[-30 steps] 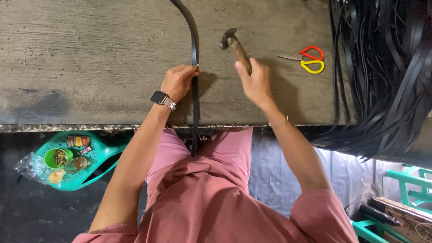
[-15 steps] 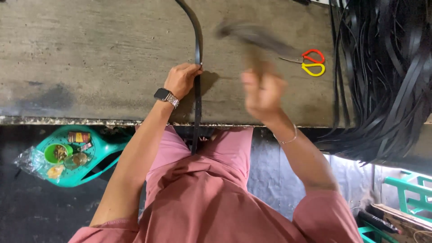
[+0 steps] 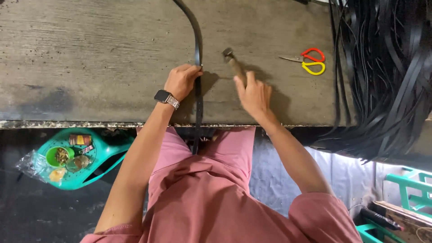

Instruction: Punching a series of holes into a leather strap using a hammer and a punch tool on a workbench.

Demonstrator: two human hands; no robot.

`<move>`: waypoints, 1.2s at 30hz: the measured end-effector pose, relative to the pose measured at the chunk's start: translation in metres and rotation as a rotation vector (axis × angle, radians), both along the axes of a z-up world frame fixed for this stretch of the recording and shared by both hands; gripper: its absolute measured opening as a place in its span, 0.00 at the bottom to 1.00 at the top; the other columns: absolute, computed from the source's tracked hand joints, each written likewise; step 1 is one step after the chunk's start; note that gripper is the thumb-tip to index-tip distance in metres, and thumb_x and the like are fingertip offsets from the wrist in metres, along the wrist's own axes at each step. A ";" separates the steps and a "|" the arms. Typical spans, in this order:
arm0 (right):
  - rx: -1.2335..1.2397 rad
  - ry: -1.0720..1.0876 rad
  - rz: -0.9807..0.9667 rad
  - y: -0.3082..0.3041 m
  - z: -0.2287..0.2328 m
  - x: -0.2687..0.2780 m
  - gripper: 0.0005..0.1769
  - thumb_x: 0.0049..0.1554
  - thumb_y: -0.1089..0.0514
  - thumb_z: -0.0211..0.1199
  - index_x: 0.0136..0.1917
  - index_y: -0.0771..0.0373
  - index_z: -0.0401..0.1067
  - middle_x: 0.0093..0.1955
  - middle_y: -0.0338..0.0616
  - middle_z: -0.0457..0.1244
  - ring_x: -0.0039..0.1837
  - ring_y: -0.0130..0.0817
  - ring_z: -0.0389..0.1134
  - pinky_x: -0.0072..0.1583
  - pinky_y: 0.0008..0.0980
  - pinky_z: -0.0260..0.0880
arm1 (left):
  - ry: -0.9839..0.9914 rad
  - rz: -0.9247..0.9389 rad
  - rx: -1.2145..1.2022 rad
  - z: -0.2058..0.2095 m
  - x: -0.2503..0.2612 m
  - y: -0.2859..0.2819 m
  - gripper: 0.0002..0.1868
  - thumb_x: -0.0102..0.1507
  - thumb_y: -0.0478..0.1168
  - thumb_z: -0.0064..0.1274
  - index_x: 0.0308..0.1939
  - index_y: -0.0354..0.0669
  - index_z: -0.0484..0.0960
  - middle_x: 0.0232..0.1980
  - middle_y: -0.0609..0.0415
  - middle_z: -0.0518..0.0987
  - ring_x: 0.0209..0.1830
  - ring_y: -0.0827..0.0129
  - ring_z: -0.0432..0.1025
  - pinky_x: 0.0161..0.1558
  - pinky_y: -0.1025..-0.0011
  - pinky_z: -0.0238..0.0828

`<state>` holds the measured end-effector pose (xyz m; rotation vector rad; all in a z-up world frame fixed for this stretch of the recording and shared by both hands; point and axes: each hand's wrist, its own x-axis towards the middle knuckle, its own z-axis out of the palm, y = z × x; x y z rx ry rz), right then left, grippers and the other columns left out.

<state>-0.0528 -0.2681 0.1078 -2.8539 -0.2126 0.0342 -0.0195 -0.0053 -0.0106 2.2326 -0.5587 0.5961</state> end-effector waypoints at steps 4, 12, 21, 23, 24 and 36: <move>-0.311 -0.519 -0.010 -0.021 -0.047 0.037 0.19 0.62 0.46 0.66 0.50 0.64 0.69 0.35 0.52 0.67 0.47 0.50 0.72 0.56 0.56 0.65 | 0.004 -0.007 0.003 0.010 -0.005 0.002 0.02 0.70 0.40 0.57 0.44 0.49 0.80 0.33 0.53 0.79 0.36 0.54 0.79 0.41 0.62 0.78; 0.103 -0.600 0.290 0.044 -0.073 0.051 0.16 0.54 0.58 0.68 0.56 0.55 0.74 0.53 0.43 0.62 0.60 0.45 0.62 0.56 0.46 0.60 | 0.117 -0.047 -0.147 0.033 -0.011 0.003 0.08 0.70 0.42 0.58 0.50 0.46 0.81 0.37 0.49 0.83 0.39 0.49 0.80 0.41 0.56 0.78; 0.265 -0.319 0.419 0.075 -0.058 0.032 0.18 0.53 0.45 0.73 0.52 0.54 0.76 0.59 0.39 0.59 0.66 0.43 0.59 0.62 0.46 0.57 | 0.093 -0.019 -0.211 0.037 0.001 0.006 0.04 0.69 0.35 0.60 0.48 0.45 0.84 0.36 0.49 0.83 0.39 0.47 0.80 0.41 0.56 0.77; 0.210 -0.258 0.395 0.077 -0.050 0.029 0.19 0.56 0.44 0.70 0.61 0.45 0.76 0.60 0.40 0.60 0.64 0.40 0.59 0.62 0.49 0.58 | 0.057 0.196 -0.753 0.086 0.013 0.011 0.20 0.76 0.51 0.42 0.34 0.45 0.72 0.28 0.55 0.76 0.23 0.69 0.75 0.27 0.73 0.76; 0.211 -0.252 0.387 0.078 -0.052 0.031 0.19 0.56 0.44 0.70 0.61 0.45 0.76 0.60 0.40 0.60 0.64 0.40 0.59 0.62 0.49 0.58 | 0.065 0.192 -0.751 0.092 0.021 0.019 0.20 0.76 0.51 0.42 0.34 0.45 0.72 0.28 0.55 0.76 0.23 0.69 0.75 0.27 0.73 0.76; 0.140 -0.084 0.391 0.073 -0.045 0.042 0.35 0.57 0.38 0.67 0.75 0.44 0.65 0.61 0.39 0.56 0.63 0.42 0.56 0.62 0.49 0.54 | 0.235 0.024 -0.341 0.042 0.011 0.015 0.14 0.76 0.48 0.46 0.45 0.41 0.69 0.36 0.52 0.86 0.29 0.66 0.82 0.29 0.71 0.78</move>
